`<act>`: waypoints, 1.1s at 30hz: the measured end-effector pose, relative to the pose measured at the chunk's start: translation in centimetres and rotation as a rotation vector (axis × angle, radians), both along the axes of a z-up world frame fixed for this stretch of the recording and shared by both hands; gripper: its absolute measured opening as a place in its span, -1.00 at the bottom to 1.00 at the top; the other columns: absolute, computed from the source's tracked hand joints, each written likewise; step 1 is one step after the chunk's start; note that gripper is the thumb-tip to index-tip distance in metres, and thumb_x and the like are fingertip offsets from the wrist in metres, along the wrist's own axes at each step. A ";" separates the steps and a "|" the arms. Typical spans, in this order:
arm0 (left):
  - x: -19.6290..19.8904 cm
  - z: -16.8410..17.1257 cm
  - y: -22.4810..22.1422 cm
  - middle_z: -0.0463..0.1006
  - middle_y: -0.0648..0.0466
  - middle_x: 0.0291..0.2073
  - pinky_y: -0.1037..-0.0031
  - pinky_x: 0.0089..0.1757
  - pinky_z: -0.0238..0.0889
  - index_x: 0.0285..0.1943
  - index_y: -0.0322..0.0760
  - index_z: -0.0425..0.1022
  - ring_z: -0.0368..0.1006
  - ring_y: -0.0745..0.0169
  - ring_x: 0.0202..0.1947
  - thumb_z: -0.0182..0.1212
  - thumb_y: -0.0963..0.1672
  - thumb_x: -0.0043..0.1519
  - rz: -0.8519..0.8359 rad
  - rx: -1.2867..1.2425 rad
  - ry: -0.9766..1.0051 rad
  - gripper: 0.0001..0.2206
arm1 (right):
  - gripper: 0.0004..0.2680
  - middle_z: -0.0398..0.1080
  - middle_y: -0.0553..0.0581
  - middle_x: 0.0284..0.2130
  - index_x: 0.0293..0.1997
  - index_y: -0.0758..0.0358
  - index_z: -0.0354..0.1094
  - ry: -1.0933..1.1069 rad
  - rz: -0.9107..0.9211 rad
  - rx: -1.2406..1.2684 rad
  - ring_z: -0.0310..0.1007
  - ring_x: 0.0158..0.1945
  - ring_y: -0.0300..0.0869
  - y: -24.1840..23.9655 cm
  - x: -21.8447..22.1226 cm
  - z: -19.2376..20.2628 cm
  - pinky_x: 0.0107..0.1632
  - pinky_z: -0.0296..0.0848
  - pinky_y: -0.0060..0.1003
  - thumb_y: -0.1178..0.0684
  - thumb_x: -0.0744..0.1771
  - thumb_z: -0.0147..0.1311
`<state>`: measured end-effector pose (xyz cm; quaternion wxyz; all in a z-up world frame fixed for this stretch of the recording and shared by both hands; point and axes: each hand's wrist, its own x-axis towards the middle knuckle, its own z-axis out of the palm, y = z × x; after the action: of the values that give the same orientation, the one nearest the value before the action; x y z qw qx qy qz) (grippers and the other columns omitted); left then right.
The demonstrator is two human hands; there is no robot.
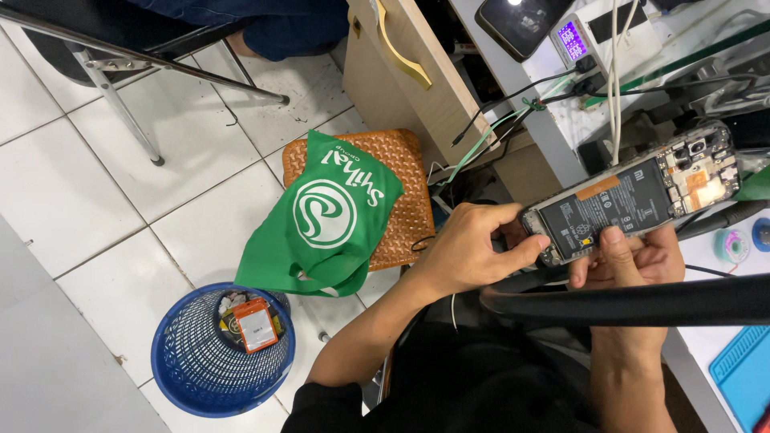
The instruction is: The person connects wires to the internal components of a disassembled smartphone to test its functionality. They then plug a charging cable into the device, observe the screen, and use a screwdriver to manipulate internal parts.
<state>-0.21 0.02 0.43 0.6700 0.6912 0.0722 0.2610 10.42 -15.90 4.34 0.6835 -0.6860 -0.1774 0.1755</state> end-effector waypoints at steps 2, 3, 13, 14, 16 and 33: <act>-0.4 0.7 0.3 0.54 0.22 -0.59 0.47 -0.39 0.24 -0.44 -0.21 0.40 0.36 0.36 -0.57 0.14 0.00 0.23 -0.012 -0.025 0.014 -0.72 | -0.84 0.32 -0.09 -0.46 0.06 0.15 0.25 -0.006 0.014 -0.005 0.33 -0.66 -0.27 0.4 -0.3 0.6 -0.61 0.37 -0.53 0.11 0.40 0.12; -0.5 1.0 0.5 0.51 0.25 -0.60 0.49 -0.39 0.21 -0.46 -0.19 0.41 0.30 0.39 -0.57 0.12 0.05 0.22 -0.025 -0.049 0.027 -0.69 | -0.82 0.35 -0.08 -0.43 0.11 0.14 0.25 -0.012 0.027 -0.010 0.35 -0.65 -0.27 0.6 -0.5 0.8 -0.61 0.37 -0.54 0.09 0.40 0.11; 0.2 -0.2 0.0 0.54 0.16 -0.58 0.39 -0.37 0.26 -0.41 -0.23 0.39 0.44 0.25 -0.56 0.15 -0.02 0.23 0.016 0.033 0.030 -0.75 | -0.79 0.42 -0.07 -0.31 0.14 0.15 0.24 -0.007 0.042 -0.002 0.35 -0.65 -0.28 0.6 -0.5 0.8 -0.58 0.35 -0.55 0.10 0.39 0.11; 0.2 -0.2 0.0 0.55 0.17 -0.58 0.40 -0.37 0.26 -0.42 -0.23 0.38 0.44 0.27 -0.56 0.16 -0.02 0.23 0.012 0.023 0.027 -0.74 | -0.81 0.41 -0.08 -0.32 0.12 0.15 0.24 -0.008 0.041 0.002 0.35 -0.65 -0.27 0.4 -0.4 0.6 -0.58 0.36 -0.54 0.11 0.39 0.11; -0.1 0.3 0.2 0.56 0.18 -0.58 0.42 -0.38 0.26 -0.43 -0.23 0.37 0.44 0.29 -0.56 0.16 -0.02 0.23 0.008 0.012 0.023 -0.74 | -0.82 0.40 -0.10 -0.33 0.10 0.15 0.25 -0.008 0.040 0.006 0.35 -0.65 -0.27 0.4 -0.3 0.6 -0.58 0.38 -0.53 0.13 0.40 0.10; -0.3 0.7 0.3 0.52 0.21 -0.60 0.46 -0.39 0.23 -0.45 -0.20 0.40 0.34 0.35 -0.56 0.17 -0.01 0.20 -0.021 -0.036 0.058 -0.74 | -0.88 0.27 -0.10 -0.53 -0.02 0.11 0.23 0.001 0.021 0.003 0.33 -0.68 -0.23 0.3 -0.3 0.4 -0.62 0.31 -0.49 0.11 0.40 0.10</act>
<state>-0.47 0.33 1.09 0.6827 0.6871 0.0890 0.2323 10.12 -15.60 4.72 0.6826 -0.6832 -0.1844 0.1828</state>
